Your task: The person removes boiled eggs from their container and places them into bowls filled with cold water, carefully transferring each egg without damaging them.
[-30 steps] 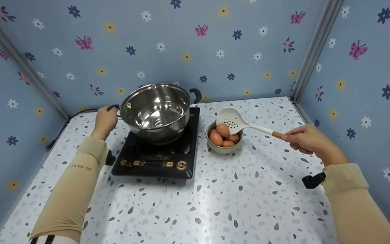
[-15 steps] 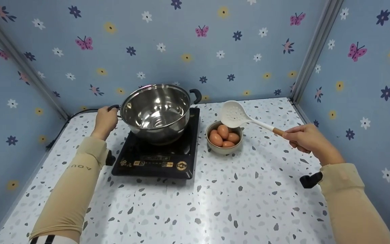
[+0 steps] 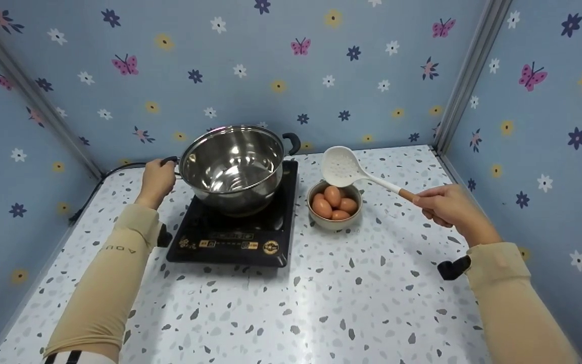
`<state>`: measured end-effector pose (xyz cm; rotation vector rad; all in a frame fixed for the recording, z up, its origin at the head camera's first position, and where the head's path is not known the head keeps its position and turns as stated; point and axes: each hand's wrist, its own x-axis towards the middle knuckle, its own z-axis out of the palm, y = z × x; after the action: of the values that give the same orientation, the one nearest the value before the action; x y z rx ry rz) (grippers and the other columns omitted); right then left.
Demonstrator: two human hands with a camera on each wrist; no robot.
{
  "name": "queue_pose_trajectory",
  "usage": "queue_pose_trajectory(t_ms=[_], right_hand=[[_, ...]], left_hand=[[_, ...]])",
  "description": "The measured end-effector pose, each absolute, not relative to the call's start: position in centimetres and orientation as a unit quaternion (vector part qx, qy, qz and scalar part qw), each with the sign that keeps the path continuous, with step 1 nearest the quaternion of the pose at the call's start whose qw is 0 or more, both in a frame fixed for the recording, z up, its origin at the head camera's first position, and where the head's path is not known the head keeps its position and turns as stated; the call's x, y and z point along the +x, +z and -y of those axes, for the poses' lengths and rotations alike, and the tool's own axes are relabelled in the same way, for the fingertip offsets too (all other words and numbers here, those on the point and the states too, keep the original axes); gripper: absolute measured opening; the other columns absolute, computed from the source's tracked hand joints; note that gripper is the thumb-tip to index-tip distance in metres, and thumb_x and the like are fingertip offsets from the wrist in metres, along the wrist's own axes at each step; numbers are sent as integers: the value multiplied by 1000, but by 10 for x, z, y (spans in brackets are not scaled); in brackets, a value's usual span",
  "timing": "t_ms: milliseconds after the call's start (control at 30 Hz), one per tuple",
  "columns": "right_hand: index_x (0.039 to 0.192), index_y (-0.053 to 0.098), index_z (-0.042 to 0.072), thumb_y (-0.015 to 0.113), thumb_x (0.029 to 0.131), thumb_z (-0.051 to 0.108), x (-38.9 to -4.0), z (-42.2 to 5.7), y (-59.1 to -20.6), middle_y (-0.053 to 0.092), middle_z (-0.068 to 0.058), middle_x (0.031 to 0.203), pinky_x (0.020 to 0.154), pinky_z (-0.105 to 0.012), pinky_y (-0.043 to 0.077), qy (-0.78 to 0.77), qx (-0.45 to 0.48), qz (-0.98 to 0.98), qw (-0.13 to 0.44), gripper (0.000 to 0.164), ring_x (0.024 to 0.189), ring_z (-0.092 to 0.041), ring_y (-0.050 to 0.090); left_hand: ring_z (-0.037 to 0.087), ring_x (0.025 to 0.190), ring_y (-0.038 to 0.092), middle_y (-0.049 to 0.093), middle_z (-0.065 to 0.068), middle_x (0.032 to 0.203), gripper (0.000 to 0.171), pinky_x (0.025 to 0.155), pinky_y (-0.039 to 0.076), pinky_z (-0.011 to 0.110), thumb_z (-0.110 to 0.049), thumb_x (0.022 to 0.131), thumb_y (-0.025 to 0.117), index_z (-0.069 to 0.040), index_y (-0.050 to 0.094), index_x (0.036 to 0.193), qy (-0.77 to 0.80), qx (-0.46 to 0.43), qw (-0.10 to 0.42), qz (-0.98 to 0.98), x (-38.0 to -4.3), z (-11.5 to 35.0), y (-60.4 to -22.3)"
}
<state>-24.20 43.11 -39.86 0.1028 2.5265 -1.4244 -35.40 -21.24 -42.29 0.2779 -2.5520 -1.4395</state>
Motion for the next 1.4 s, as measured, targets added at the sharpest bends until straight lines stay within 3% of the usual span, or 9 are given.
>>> queue_pose_trajectory(t_ms=[233,533,633,933,1100,1233,1400], right_hand=[[97,79,37,67,109,27,-248,-425,-403,69,7,71,49,-25,40,-513,49,-850,110,20,49,-6,46],[93,76,42,68,109,32,-254,-413,-410,67,8,72,51,-25,39,-537,67,-834,105,21,51,-6,45],[96,77,39,68,109,32,-256,-409,-414,66,8,72,51,-25,39,-550,72,-826,104,17,51,-6,44],[86,77,39,66,110,32,-265,-399,-430,65,10,71,53,-25,41,-587,92,-799,90,28,53,-6,48],[90,75,35,64,110,34,-268,-391,-442,63,11,69,53,-25,40,-595,106,-793,82,23,54,-6,48],[94,74,31,64,110,32,-272,-385,-452,63,10,69,54,-24,42,-613,125,-777,74,18,55,-5,49],[96,74,27,63,111,30,-276,-381,-461,64,9,69,54,-24,43,-641,147,-749,79,19,55,-4,51]], left_hand=[[22,68,45,47,9,84,30,70,42,38,-23,113,33,-13,43,87,-484,95,99,864,-354,213,-423],[23,68,35,39,8,79,35,72,36,40,-22,113,34,-13,39,80,-476,86,109,869,-356,214,-425],[21,65,31,37,6,73,37,69,35,39,-21,113,35,-14,38,76,-473,82,113,870,-357,214,-426],[20,68,33,38,5,78,33,69,34,37,-23,113,36,-14,38,81,-486,81,105,864,-355,215,-424],[19,67,41,45,4,78,32,68,38,35,-25,114,38,-13,44,84,-495,81,106,858,-353,214,-423],[20,73,51,53,6,85,32,70,44,34,-27,114,36,-9,54,96,-501,91,101,855,-351,213,-421],[20,75,51,52,7,90,32,71,44,34,-26,114,32,-9,54,98,-506,99,95,852,-350,214,-420]])
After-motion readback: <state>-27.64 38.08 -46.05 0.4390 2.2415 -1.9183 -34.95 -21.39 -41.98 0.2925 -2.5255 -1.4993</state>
